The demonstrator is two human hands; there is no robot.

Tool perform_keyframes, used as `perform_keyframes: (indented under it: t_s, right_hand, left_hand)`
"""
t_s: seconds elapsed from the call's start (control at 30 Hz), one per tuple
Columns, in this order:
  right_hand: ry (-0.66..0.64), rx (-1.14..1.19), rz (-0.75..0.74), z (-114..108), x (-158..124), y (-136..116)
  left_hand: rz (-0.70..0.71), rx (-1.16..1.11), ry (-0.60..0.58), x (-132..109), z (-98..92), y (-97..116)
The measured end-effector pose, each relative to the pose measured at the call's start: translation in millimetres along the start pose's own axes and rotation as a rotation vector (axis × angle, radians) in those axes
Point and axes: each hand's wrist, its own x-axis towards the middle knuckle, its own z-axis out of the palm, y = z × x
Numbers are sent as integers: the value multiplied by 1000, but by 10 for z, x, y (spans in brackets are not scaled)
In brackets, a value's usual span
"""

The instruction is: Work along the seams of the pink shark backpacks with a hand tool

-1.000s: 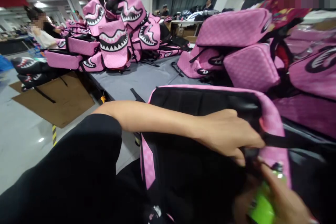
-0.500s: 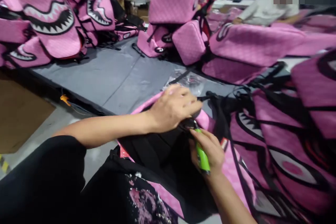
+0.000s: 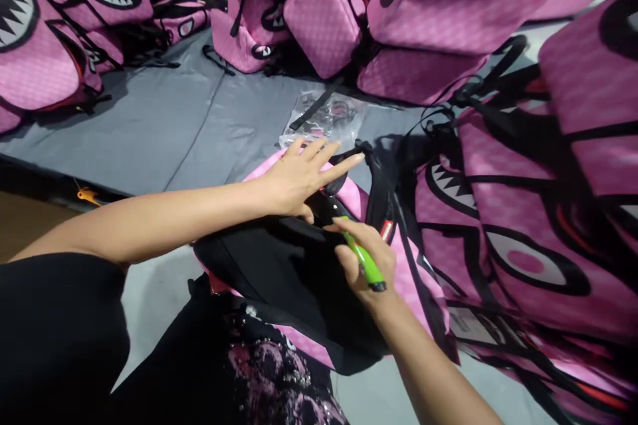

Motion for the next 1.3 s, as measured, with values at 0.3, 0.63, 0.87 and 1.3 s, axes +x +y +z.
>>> perform_keyframes:
  t_s: [0.3,0.63,0.87,1.3]
  right_hand:
    - [-139,52,179,-100,221,160]
    - [-470,88,266,-353,501,239]
    - [-734,39,194,-496,703,265]
    - [-625,-22,147,-453,566,274]
  left_hand:
    - [-25,47,-90,164,136,110]
    - [-137,41,-96,224,199,109]
    - [-166,36,-166,275,160,115]
    - [-163,-36,-244,382,199,48]
